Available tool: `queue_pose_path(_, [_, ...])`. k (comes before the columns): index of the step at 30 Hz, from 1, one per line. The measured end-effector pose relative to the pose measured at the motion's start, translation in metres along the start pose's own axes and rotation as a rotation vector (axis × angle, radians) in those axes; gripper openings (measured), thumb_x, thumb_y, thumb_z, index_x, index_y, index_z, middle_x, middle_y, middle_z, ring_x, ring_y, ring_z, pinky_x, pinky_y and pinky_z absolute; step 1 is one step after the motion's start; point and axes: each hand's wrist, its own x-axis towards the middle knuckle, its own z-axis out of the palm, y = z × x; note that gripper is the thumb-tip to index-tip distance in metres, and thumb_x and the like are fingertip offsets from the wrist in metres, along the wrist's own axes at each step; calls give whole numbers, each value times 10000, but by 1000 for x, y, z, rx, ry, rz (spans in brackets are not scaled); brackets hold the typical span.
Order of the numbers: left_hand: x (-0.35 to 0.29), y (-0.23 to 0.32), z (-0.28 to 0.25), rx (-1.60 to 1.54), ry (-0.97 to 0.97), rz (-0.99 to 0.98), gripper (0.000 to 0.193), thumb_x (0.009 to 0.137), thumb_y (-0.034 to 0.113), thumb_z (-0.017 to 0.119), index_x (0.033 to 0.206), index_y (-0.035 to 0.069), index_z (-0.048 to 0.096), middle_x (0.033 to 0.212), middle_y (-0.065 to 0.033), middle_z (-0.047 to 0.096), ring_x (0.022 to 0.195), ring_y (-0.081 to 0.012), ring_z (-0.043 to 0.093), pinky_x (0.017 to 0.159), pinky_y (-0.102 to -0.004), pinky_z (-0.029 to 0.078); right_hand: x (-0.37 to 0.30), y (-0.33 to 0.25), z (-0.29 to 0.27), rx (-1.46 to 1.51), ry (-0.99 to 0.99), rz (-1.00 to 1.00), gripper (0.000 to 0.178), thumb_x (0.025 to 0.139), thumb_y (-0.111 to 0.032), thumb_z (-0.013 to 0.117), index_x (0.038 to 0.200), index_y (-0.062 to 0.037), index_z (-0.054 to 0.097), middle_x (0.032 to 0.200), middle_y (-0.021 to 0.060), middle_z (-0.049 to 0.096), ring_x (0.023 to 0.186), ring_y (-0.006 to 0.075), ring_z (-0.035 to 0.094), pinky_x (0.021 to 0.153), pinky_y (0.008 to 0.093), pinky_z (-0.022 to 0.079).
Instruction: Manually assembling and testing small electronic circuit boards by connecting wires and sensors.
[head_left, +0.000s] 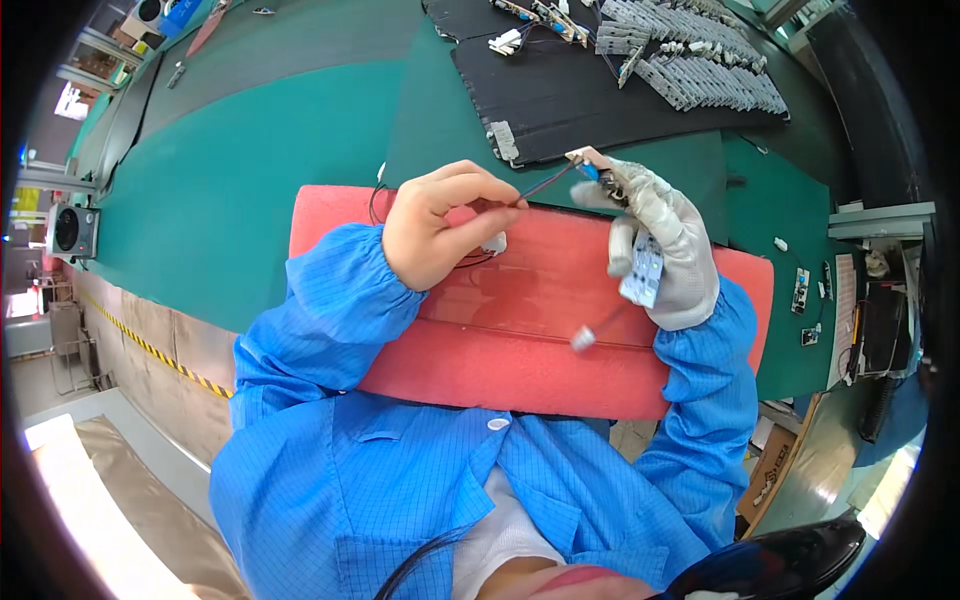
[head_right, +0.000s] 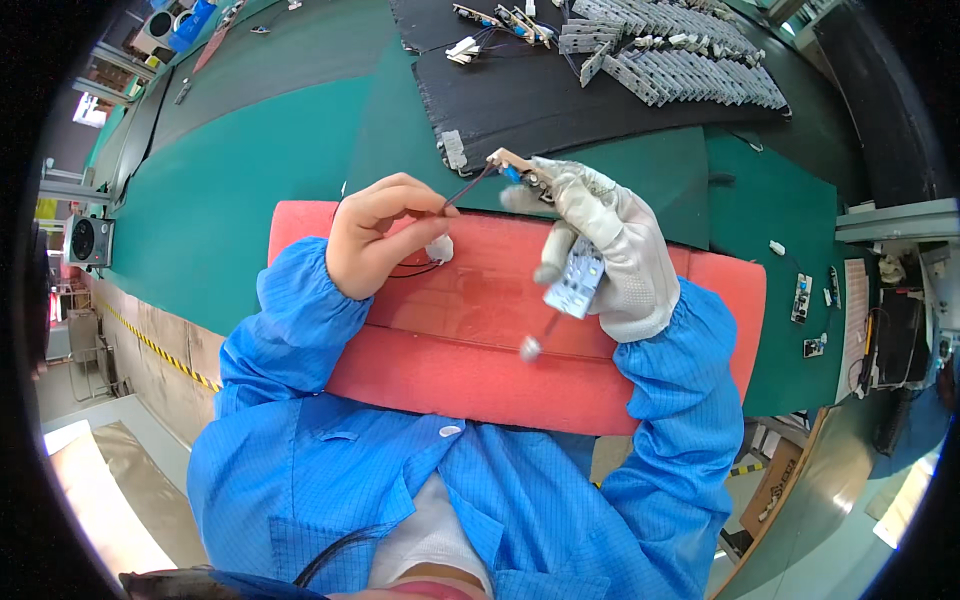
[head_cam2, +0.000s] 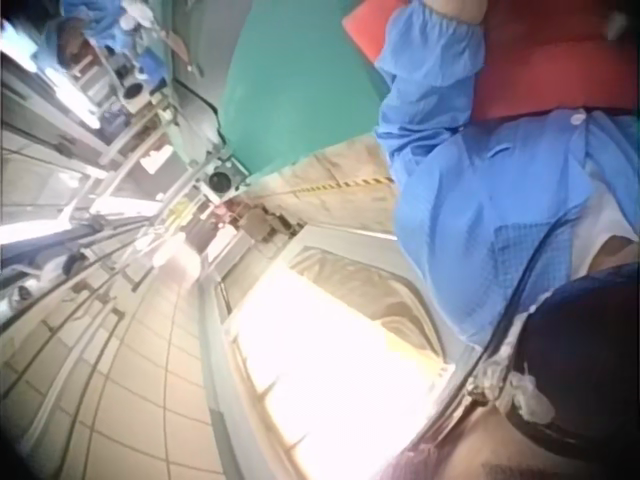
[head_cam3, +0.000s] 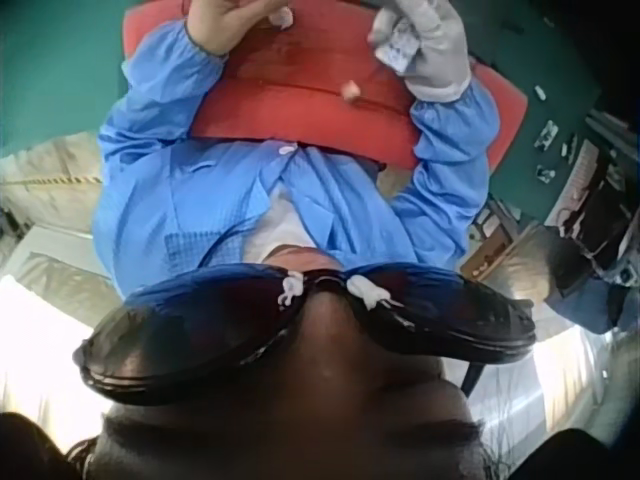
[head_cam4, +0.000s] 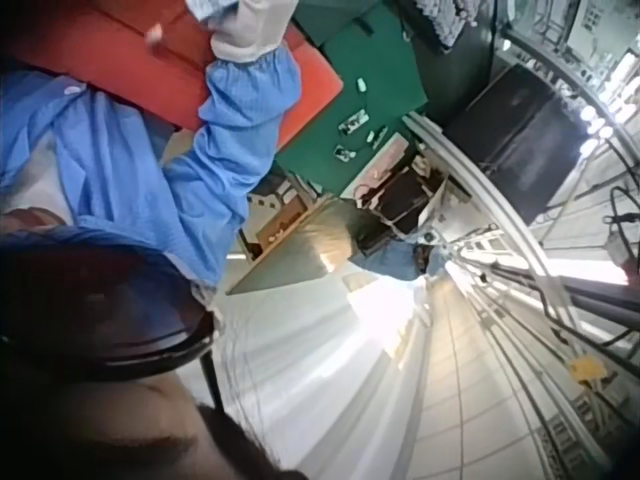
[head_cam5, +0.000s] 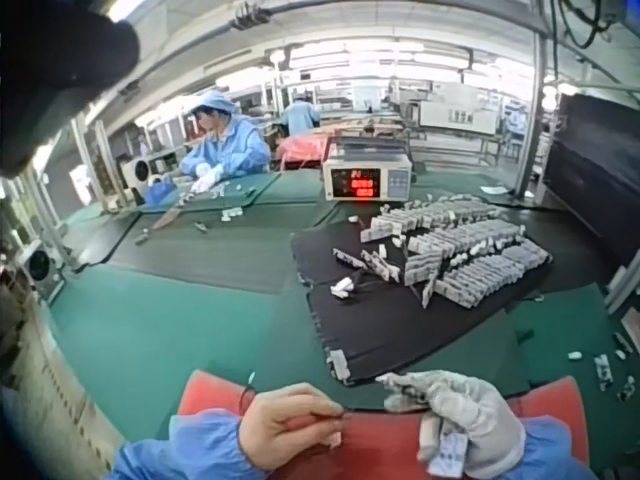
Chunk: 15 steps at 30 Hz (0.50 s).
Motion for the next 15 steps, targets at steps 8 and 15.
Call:
queue_pose_path(8, [-10,8,-7,-175,0,-185,89,794,-20,606,879,-31,630,809,-98,628,746,-176,629,677,-269,489,-17,-21,16,-216,42,51,362,821,-113,579,1153,26,551,931,112,654,518,87,567,456,208,472])
queue_pose_path(15, [-12,12,-19,200,-124,93,133,727,2,676,856,13,641,780,-88,597,745,-225,583,657,-309,472,-12,-10,-19,-1260,6,-663,414,684,-80,628,1081,27,575,876,115,652,590,110,601,417,220,468])
